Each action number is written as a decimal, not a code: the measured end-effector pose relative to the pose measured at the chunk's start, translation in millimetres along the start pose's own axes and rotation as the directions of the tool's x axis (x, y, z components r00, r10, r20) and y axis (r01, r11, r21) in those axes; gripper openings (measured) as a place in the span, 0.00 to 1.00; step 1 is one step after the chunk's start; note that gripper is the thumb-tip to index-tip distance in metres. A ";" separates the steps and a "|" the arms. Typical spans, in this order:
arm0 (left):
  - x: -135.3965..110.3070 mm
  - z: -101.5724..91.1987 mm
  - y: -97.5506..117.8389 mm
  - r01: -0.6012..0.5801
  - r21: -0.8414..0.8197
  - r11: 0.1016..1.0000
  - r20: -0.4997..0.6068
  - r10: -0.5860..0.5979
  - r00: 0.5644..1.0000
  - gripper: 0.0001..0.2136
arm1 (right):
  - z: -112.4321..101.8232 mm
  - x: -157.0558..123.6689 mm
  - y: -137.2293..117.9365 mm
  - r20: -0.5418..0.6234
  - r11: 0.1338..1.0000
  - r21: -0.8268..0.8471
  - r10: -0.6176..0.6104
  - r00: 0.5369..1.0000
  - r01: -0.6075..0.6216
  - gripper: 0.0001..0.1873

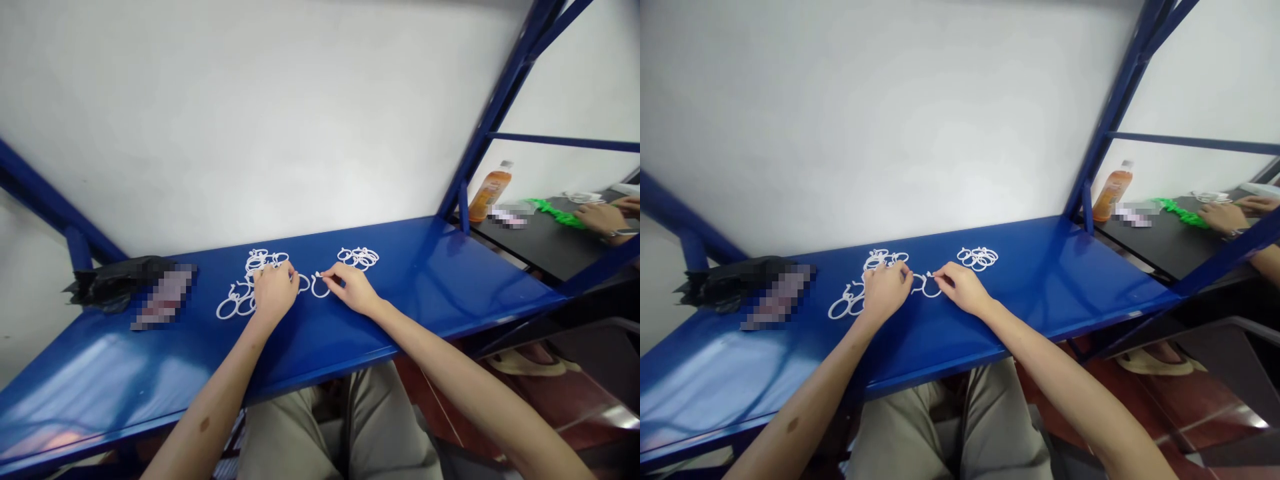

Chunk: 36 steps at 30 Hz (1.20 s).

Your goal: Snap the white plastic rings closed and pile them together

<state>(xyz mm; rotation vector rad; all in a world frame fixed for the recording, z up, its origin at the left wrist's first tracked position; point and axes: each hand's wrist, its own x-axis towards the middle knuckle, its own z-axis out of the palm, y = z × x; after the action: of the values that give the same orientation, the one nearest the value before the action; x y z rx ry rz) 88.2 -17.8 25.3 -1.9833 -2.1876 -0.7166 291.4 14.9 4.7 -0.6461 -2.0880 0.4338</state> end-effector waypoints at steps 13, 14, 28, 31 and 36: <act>-1.8 6.0 14.4 -0.002 -0.561 0.828 0.153 0.106 0.982 0.11 | 2.5 -0.1 5.4 -0.086 0.998 0.017 0.060 0.994 -0.058 0.08; -2.2 6.8 13.9 -0.001 -0.575 0.818 0.142 0.100 0.985 0.11 | 2.4 0.2 4.5 -0.079 0.999 0.020 0.048 0.996 -0.046 0.08; -7.0 7.6 11.5 -0.276 -0.458 0.845 -0.023 0.299 0.954 0.08 | -14.8 3.3 17.1 0.067 0.983 -0.138 -0.109 0.992 0.117 0.09; -0.9 3.5 0.6 -0.311 -0.253 0.916 -0.021 0.316 0.948 0.11 | -42.6 25.5 44.5 -0.064 0.958 -0.266 0.092 0.994 -0.106 0.09; 4.2 -1.1 -19.6 -0.249 0.050 0.967 0.068 0.246 0.967 0.17 | -91.6 57.8 98.1 -0.012 0.750 -0.391 0.576 0.817 -0.534 0.10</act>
<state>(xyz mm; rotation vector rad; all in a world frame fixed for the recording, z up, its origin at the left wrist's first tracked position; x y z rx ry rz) 68.5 -15.2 22.6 -2.2217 -1.9165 -0.5577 367.9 133.8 41.3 -1.5355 -2.0695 0.3978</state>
